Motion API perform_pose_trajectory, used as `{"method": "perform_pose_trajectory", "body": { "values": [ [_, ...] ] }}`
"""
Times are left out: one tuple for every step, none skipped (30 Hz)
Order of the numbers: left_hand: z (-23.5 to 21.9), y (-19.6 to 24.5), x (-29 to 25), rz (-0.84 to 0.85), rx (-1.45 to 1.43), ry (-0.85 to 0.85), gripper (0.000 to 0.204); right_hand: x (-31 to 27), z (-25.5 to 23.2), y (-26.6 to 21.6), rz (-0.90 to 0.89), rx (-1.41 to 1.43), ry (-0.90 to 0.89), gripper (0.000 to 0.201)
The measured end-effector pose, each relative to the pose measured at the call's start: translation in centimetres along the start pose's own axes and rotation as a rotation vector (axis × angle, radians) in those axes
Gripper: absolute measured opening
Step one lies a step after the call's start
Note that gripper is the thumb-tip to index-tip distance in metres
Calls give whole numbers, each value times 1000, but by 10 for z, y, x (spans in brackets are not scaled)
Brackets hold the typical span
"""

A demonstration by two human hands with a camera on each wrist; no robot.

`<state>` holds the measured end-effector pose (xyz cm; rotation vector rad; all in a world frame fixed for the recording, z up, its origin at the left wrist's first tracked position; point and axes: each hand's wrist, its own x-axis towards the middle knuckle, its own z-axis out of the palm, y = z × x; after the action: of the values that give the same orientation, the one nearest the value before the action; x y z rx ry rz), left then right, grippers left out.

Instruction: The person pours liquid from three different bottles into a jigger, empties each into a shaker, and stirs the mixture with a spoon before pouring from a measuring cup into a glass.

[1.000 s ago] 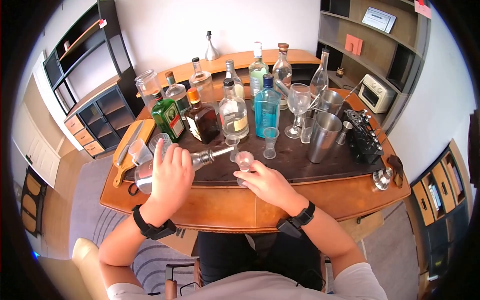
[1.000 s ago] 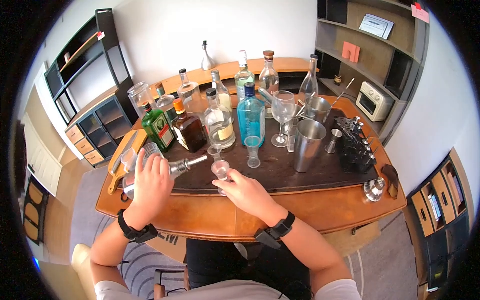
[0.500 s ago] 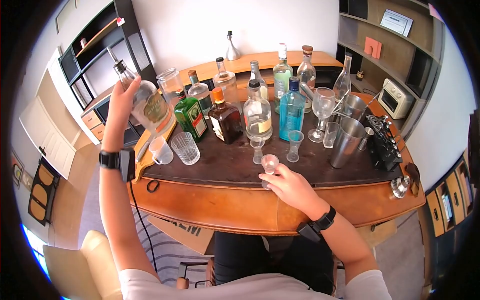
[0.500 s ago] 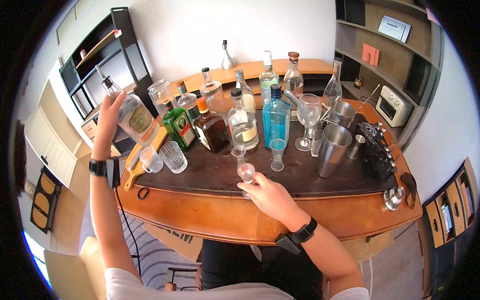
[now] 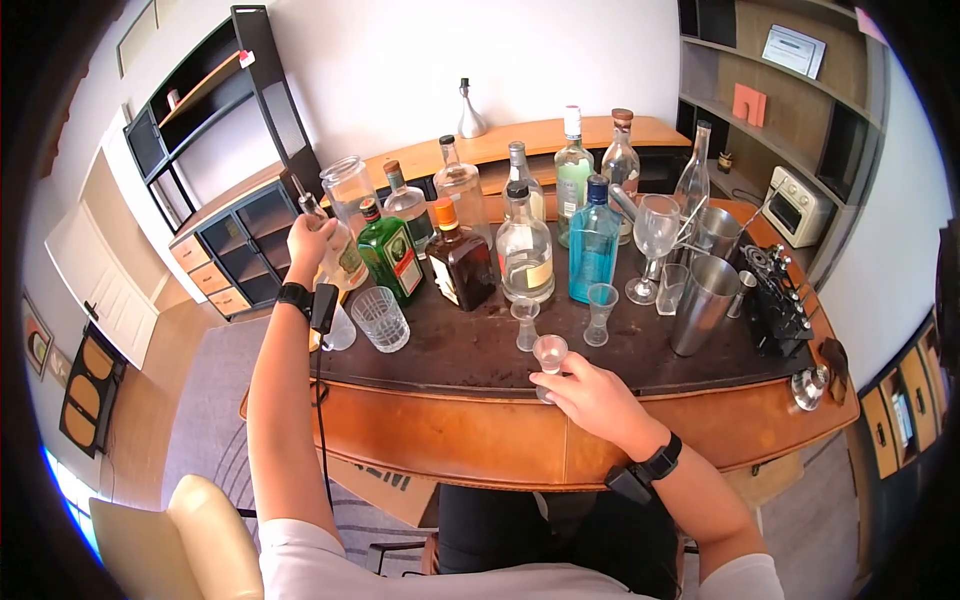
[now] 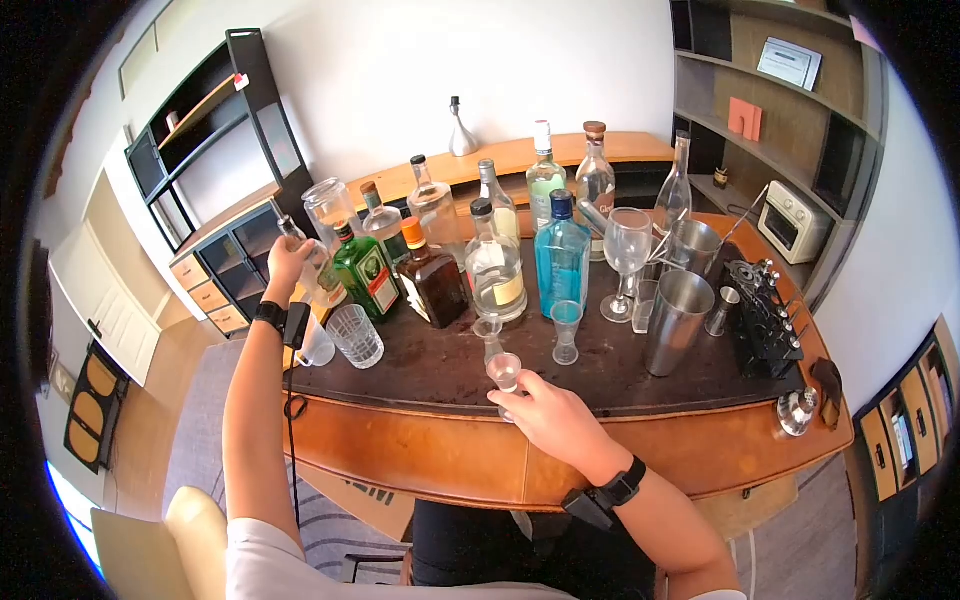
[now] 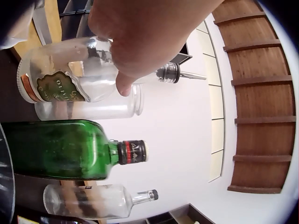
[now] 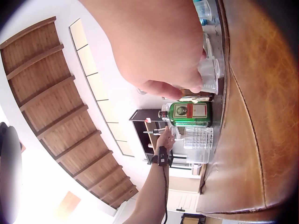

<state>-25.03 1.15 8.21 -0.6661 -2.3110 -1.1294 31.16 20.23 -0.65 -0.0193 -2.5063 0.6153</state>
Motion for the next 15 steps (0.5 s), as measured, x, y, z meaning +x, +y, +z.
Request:
{"method": "perform_pose_trajectory", "body": {
  "values": [
    [4,1,-5,-11,22,-30,46,0,0,1,-1,2,-1,30],
    [6,2,-10,-22,44,-61,45,0,1,1,2,7,2,30],
    [10,2,-13,-62,-32,-95,41,0,1,1,4,11,5,30],
    [13,2,-14,-96,-60,-139,40,-1,1,2,6,15,7,30],
    [16,3,-15,-131,-87,-183,39,-1,1,2,8,17,7,30],
    [18,3,-15,-164,-115,-227,37,0,0,1,9,20,7,30],
    [23,-2,-14,-157,-121,-234,37,0,0,1,10,23,8,30],
    [30,-9,-12,-149,-127,-240,36,0,0,1,-8,15,10,30],
    [35,-16,-9,-142,-134,-247,36,1,-1,2,-26,6,12,30],
    [35,-16,-8,-121,-91,-241,40,1,-1,3,-44,-3,15,30],
    [36,-17,-7,-100,-49,-235,44,1,-1,3,-41,-7,10,30],
    [35,-17,-6,-80,-7,-228,49,0,-1,3,-37,-11,4,30],
    [34,-15,-6,-64,31,-241,51,0,-1,4,-34,-15,-1,30],
    [32,-13,-5,-46,69,-255,53,0,-1,4,-29,-6,0,30],
    [30,-11,-4,-29,107,-270,55,0,-1,3,-24,4,0,29]
  ]
}}
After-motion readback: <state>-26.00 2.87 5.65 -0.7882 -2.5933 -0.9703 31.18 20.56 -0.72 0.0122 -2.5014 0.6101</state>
